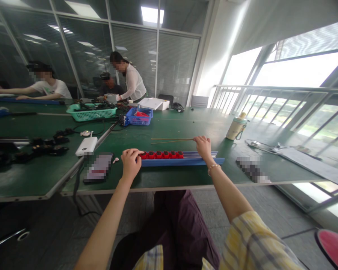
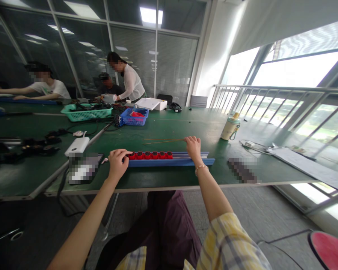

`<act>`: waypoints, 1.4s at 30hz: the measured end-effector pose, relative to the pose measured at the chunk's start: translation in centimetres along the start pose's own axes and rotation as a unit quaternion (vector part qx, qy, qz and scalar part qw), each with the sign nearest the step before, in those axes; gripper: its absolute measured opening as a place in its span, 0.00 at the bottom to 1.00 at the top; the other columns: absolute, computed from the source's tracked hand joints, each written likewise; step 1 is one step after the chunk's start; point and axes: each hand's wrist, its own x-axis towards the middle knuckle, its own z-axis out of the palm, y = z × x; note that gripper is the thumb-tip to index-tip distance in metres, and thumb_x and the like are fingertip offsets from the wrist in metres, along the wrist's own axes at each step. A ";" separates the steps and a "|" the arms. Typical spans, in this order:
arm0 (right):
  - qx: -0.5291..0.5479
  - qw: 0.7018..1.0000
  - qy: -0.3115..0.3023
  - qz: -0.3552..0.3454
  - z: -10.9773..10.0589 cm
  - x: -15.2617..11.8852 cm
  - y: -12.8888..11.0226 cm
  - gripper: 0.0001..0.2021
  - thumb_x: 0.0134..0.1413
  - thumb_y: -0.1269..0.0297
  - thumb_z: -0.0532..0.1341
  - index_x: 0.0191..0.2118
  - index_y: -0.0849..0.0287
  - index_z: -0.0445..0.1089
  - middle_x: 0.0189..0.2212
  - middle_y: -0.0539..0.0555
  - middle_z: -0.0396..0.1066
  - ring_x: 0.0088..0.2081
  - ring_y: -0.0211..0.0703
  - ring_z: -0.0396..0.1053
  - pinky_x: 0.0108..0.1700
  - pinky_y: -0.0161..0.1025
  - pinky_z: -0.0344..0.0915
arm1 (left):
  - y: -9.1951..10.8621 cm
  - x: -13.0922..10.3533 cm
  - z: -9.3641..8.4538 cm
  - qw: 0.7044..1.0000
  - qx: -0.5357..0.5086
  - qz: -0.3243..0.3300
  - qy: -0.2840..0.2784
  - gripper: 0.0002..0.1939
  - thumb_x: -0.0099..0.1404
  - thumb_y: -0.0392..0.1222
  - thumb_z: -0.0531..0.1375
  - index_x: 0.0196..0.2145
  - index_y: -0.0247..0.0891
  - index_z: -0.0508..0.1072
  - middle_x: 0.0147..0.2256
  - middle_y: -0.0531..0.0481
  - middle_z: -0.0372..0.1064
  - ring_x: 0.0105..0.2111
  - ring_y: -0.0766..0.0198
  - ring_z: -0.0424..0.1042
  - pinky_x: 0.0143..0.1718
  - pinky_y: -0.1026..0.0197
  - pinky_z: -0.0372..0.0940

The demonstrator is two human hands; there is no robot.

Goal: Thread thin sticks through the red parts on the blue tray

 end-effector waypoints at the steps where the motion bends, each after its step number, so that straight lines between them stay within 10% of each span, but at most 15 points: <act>1: -0.007 0.999 0.032 0.007 -0.5 -0.2 -0.3 0.15 0.65 0.70 0.50 0.45 0.56 0.75 0.39 0.59 0.75 0.46 0.51 0.62 0.51 0.46 0.50 | 0.0 0.0 0.0 1.000 0.000 0.000 0.002 0.17 0.64 0.32 0.53 0.39 0.45 0.80 0.42 0.45 0.73 0.48 0.50 0.63 0.49 0.48 0.59; 10: 0.069 0.980 0.168 0.080 -1.2 -4.9 -3.4 0.14 0.66 0.68 0.49 0.41 0.56 0.72 0.37 0.56 0.74 0.42 0.50 0.63 0.49 0.45 0.53 | -0.1 0.0 -0.3 1.000 -0.021 -0.003 0.013 0.17 0.63 0.31 0.52 0.44 0.42 0.76 0.43 0.46 0.74 0.48 0.50 0.65 0.50 0.48 0.60; 24: 0.224 0.966 0.116 0.051 -1.7 -6.4 -3.8 0.14 0.66 0.64 0.49 0.37 0.55 0.71 0.35 0.56 0.72 0.42 0.50 0.63 0.50 0.46 0.61 | 0.0 0.2 0.1 0.996 -0.034 -0.031 0.077 0.22 0.63 0.33 0.52 0.55 0.39 0.63 0.46 0.44 0.73 0.51 0.48 0.65 0.54 0.47 0.57; 42: 0.203 0.974 0.083 0.052 -1.4 -6.8 -3.6 0.13 0.66 0.65 0.50 0.38 0.56 0.71 0.37 0.56 0.74 0.43 0.49 0.64 0.51 0.45 0.59 | 0.8 0.3 -0.6 0.999 -0.005 0.021 0.023 0.15 0.64 0.33 0.51 0.37 0.44 0.78 0.40 0.48 0.77 0.48 0.52 0.67 0.51 0.48 0.57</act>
